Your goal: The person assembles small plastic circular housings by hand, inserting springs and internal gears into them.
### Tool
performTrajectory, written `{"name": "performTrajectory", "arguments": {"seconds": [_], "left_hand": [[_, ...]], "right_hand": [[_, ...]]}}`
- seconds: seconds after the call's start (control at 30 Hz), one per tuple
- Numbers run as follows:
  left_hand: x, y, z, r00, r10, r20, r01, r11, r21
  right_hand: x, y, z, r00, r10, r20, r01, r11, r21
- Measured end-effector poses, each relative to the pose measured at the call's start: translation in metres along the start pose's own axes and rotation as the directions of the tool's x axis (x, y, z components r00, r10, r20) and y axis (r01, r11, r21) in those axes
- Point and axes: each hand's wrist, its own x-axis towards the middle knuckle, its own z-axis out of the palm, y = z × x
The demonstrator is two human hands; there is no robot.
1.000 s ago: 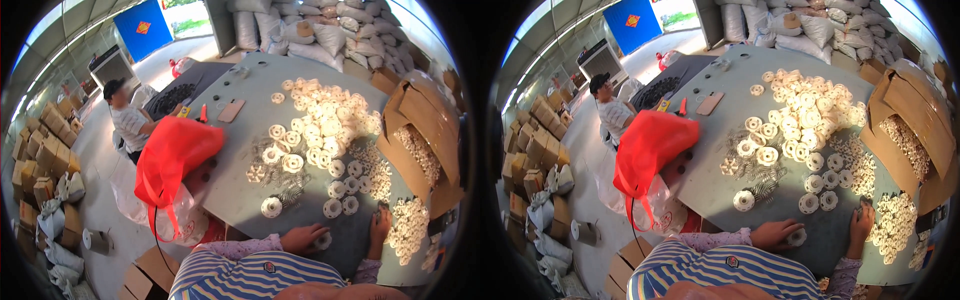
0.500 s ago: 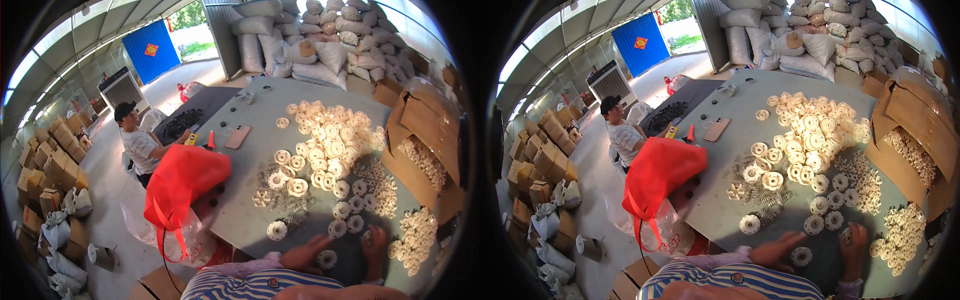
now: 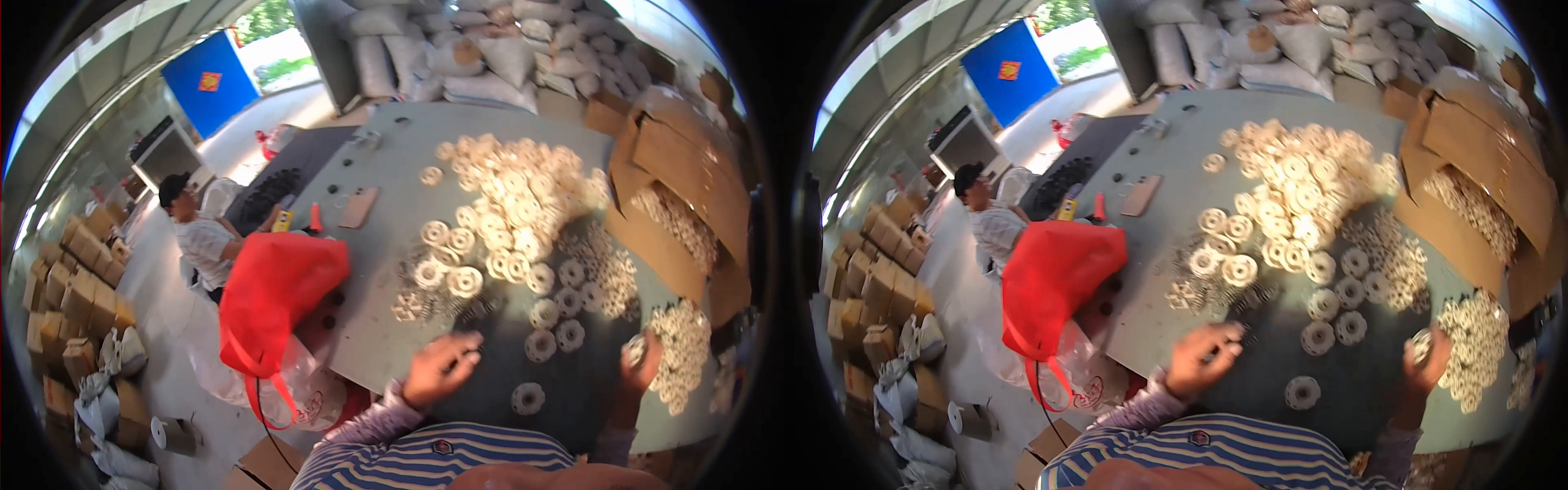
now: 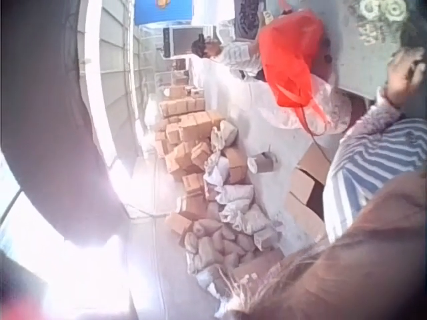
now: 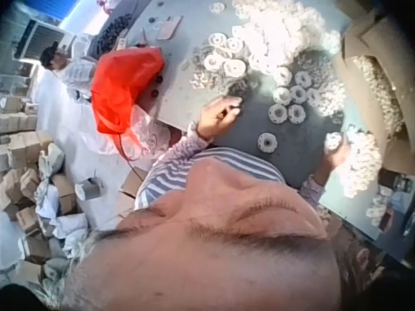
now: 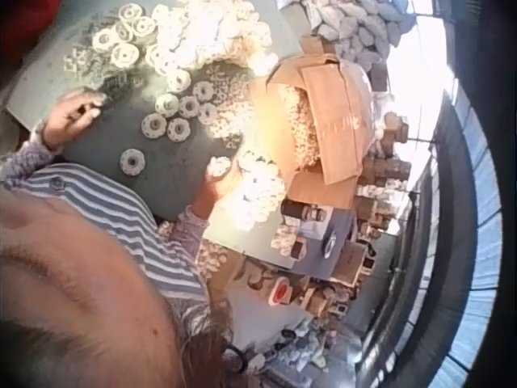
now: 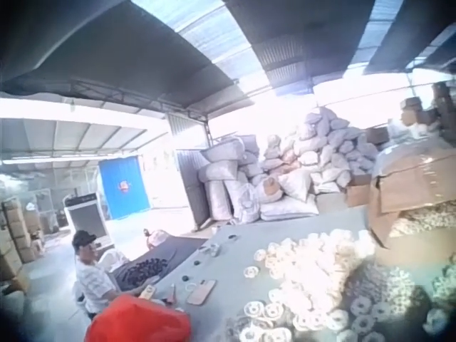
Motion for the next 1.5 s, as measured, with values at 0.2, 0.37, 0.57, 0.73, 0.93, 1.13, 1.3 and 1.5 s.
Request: {"name": "performTrajectory", "arguments": {"seconds": [0.2, 0.37, 0.57, 0.73, 0.93, 1.13, 1.3, 1.5], "left_hand": [[-0.029, 0.009, 0.056, 0.869, 0.052, 0.492, -0.108, 0.990, 0.086], [-0.016, 0.009, 0.089, 0.720, -0.066, 0.691, -0.009, 0.994, 0.105], [-0.026, 0.008, 0.084, 0.693, -0.225, 0.685, 0.031, 0.958, 0.284], [-0.036, 0.001, 0.106, 0.711, -0.104, 0.696, -0.004, 0.989, 0.151], [-0.039, -0.004, 0.093, 0.750, -0.108, 0.652, 0.060, 0.994, 0.095], [-0.034, -0.001, 0.089, 0.833, -0.063, 0.550, 0.052, 0.998, 0.036], [-0.029, 0.000, 0.049, 0.986, 0.041, 0.164, -0.044, 0.999, 0.020], [0.106, -0.028, -0.143, 0.755, -0.159, -0.636, 0.143, 0.987, -0.078]], "right_hand": [[0.063, 0.050, -0.061, 0.990, 0.082, -0.117, -0.131, 0.844, -0.521], [0.046, 0.096, -0.080, 0.978, 0.205, 0.033, -0.125, 0.711, -0.692], [0.076, 0.038, 0.003, 0.955, 0.179, 0.237, -0.056, 0.892, -0.449], [0.084, 0.100, 0.038, 0.756, 0.605, 0.250, -0.257, 0.626, -0.736], [0.072, 0.044, 0.094, 0.885, 0.261, 0.386, -0.088, 0.907, -0.411], [0.059, 0.013, 0.096, 0.901, 0.289, 0.325, -0.118, 0.881, -0.457], [0.050, 0.041, 0.102, 0.948, 0.141, 0.284, -0.028, 0.929, -0.370], [0.044, 0.049, 0.093, 0.959, 0.091, 0.270, 0.005, 0.942, -0.337]]}}
